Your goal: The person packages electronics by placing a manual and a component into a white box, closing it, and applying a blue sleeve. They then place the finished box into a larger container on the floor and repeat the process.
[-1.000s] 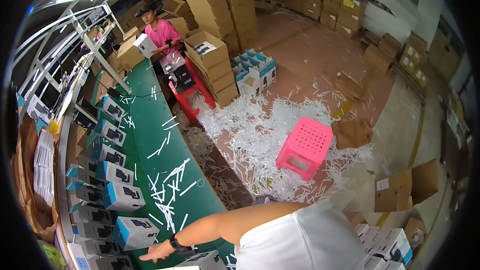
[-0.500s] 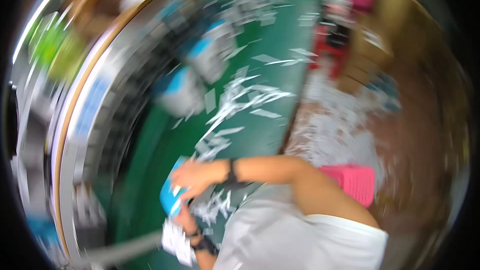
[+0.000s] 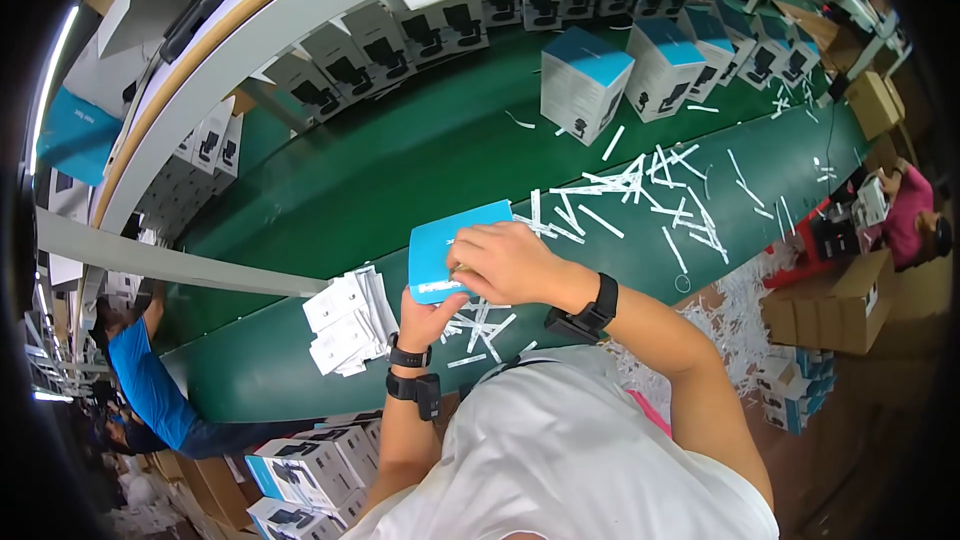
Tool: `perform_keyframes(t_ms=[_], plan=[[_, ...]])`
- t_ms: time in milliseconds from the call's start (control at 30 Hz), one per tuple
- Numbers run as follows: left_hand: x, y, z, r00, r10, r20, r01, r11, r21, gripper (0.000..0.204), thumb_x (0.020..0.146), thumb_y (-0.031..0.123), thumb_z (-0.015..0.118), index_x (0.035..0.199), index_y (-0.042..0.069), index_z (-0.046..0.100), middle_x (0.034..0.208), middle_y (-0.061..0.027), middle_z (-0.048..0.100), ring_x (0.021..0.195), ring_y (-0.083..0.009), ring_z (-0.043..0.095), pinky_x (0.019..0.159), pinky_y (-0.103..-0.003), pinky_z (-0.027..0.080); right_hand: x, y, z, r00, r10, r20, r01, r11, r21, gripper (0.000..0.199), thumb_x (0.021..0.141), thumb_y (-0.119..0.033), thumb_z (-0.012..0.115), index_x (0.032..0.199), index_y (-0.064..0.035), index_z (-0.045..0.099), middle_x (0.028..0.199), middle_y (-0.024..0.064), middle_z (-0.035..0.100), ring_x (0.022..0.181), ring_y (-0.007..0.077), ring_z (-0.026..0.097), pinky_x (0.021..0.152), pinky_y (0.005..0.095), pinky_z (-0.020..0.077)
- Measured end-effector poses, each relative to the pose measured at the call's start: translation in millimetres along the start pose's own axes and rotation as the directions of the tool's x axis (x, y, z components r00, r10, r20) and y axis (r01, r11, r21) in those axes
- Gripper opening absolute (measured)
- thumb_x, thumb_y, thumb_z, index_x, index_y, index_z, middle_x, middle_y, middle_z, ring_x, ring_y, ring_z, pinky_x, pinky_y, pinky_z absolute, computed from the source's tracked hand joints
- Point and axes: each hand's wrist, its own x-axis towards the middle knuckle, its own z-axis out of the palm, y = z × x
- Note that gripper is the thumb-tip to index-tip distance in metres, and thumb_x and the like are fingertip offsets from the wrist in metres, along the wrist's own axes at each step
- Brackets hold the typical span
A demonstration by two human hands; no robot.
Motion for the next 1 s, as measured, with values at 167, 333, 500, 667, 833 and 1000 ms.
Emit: perform_keyframes(t_ms=[167, 333, 500, 667, 833, 1000], plan=[[2, -1, 2, 1.0, -0.001, -0.004, 0.001, 1.0, -0.018, 0.031, 0.084, 0.01, 0.08, 0.111, 0.002, 0.069, 0.098, -0.0038, 0.073, 0.088, -0.0106, 0.065, 0.078, -0.029, 0.054, 0, 3, 2, 0.998, 0.001, -0.07, 0.001, 1.0, 0.019, 0.013, 0.081, -0.016, 0.07, 0.088, -0.0118, 0.06, 0.083, 0.0033, 0.06, 0.074, 0.0249, 0.063, 0.061, 0.0379, 0.0493], [3, -3, -1, 0.999, -0.03, 0.022, 0.029, 0.999, 0.019, 0.031, 0.085, 0.012, 0.08, 0.112, 0.003, 0.067, 0.1, -0.0028, 0.071, 0.089, -0.0105, 0.065, 0.077, -0.029, 0.054, 1, 4, 2, 0.998, 0.012, -0.056, -0.011, 1.0, 0.024, 0.013, 0.081, -0.016, 0.071, 0.087, -0.0117, 0.06, 0.083, 0.0031, 0.059, 0.075, 0.0245, 0.063, 0.061, 0.0372, 0.0491], [4, -4, -4, 0.998, -0.026, 0.057, 0.022, 0.998, 0.06, 0.027, 0.085, 0.012, 0.08, 0.108, 0.004, 0.068, 0.1, -0.0035, 0.072, 0.09, -0.0115, 0.066, 0.078, -0.029, 0.054, 3, 6, 1, 0.999, -0.035, 0.016, 0.035, 0.999, 0.037, 0.013, 0.083, -0.019, 0.071, 0.087, -0.012, 0.061, 0.082, 0.0027, 0.059, 0.074, 0.024, 0.062, 0.06, 0.0366, 0.0487], [3, -21, -4, 0.987, 0.163, 0.008, -0.161, 0.959, 0.235, 0.051, 0.074, 0.016, 0.09, 0.116, 0.004, 0.064, 0.117, -0.0072, 0.067, 0.1, -0.0165, 0.066, 0.085, -0.032, 0.054, -4, 12, -1, 0.993, -0.068, 0.1, 0.037, 0.958, 0.283, 0.017, 0.085, -0.022, 0.076, 0.089, -0.0115, 0.064, 0.091, 0.0026, 0.063, 0.075, 0.0209, 0.064, 0.06, 0.0322, 0.0498], [16, -30, 13, 0.819, 0.483, -0.309, -0.447, 0.876, 0.181, 0.094, 0.062, 0.02, 0.097, 0.14, 0.009, 0.046, 0.157, -0.0175, 0.028, 0.141, -0.033, 0.037, 0.111, -0.047, 0.039, -68, 58, -52, 0.766, 0.643, -0.025, -0.377, 0.48, 0.792, 0.036, 0.082, -0.028, 0.081, 0.108, -0.0099, 0.064, 0.093, 0.0062, 0.067, 0.076, 0.0219, 0.066, 0.069, 0.0326, 0.0529], [16, -11, -2, 0.893, 0.399, -0.208, -0.285, 0.859, 0.425, 0.084, 0.062, 0.018, 0.095, 0.135, 0.008, 0.054, 0.135, -0.012, 0.054, 0.142, -0.0406, 0.038, 0.111, -0.052, 0.041, -105, 62, -67, 0.784, 0.601, -0.158, -0.621, 0.759, -0.197, 0.066, 0.068, -0.034, 0.09, 0.124, -0.0101, 0.064, 0.093, 0.0091, 0.067, 0.079, 0.0246, 0.067, 0.071, 0.0346, 0.0547]])
